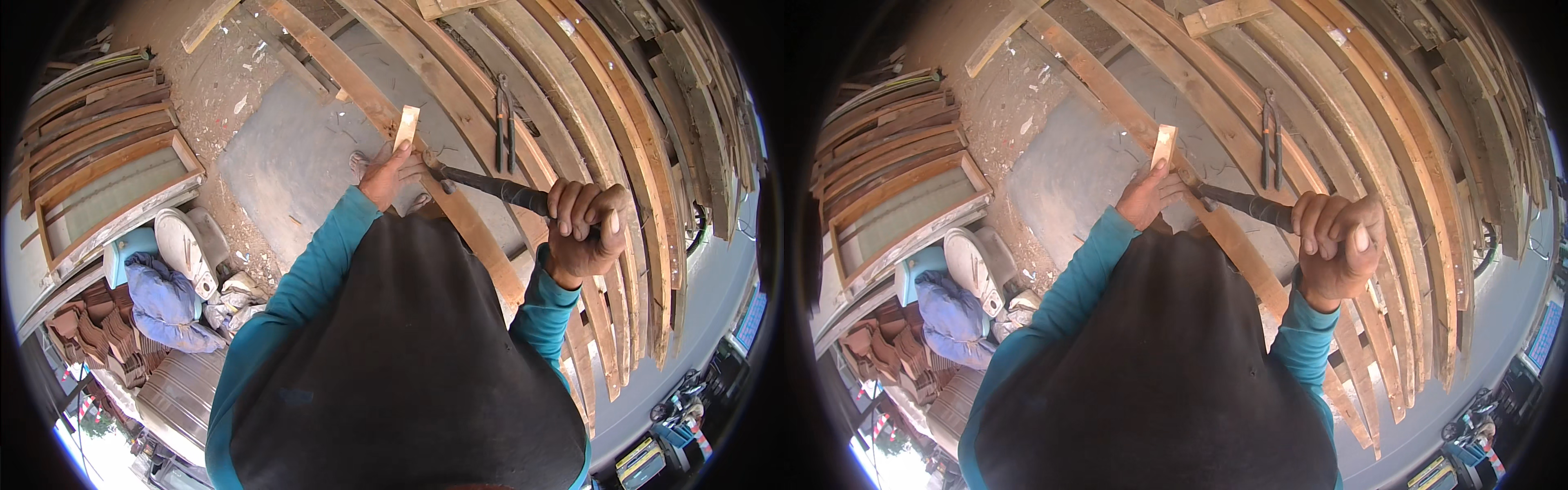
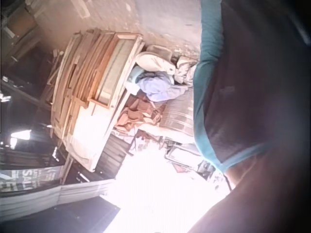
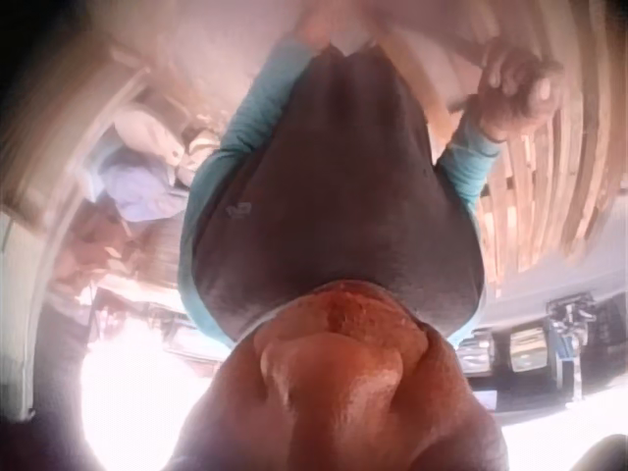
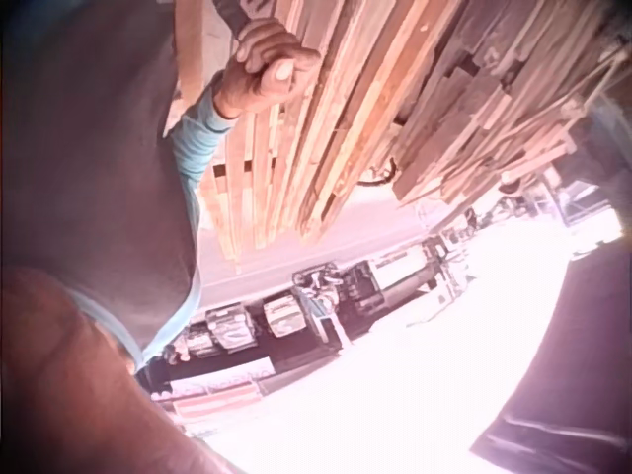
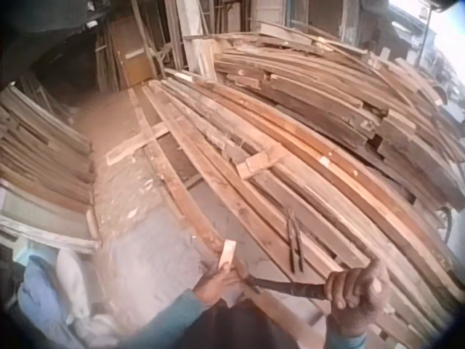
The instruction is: The person removes nails from wooden planks using a hammer, placing a small wooden block under the hammer head for leverage and repositioning the planks by hand.
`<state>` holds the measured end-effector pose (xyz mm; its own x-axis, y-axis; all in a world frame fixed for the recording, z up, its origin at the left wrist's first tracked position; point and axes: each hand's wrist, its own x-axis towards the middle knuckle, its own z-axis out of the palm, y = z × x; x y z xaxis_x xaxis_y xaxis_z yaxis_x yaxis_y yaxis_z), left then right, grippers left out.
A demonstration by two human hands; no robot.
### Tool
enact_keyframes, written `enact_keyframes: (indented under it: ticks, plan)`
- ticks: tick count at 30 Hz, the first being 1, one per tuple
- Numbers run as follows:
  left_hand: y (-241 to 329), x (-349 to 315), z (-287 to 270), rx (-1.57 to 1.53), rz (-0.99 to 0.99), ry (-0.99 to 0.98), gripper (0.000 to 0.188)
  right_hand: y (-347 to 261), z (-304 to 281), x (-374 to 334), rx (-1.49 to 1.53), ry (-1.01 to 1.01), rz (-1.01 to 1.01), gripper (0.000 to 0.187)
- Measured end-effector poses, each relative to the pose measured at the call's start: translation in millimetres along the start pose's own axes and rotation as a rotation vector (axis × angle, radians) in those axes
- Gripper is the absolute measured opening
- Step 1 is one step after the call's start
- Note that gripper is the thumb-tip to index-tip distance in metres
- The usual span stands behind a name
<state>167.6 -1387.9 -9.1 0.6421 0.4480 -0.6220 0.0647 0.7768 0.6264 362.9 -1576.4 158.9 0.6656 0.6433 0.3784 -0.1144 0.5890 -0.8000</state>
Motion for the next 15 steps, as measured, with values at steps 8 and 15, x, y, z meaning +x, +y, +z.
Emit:
enact_keyframes:
  ticks: [8,15]
  plan:
    - [2.8,8.1,-5.7,0.065,0.349,-0.055,0.052,26.8,38.7,5.5,-0.131,-0.073,0.072,0.033]
    - [28.7,-38.1,-42.7,0.302,0.360,-0.065,0.051,58.1,84.1,10.0,-0.244,-0.006,0.109,0.034]
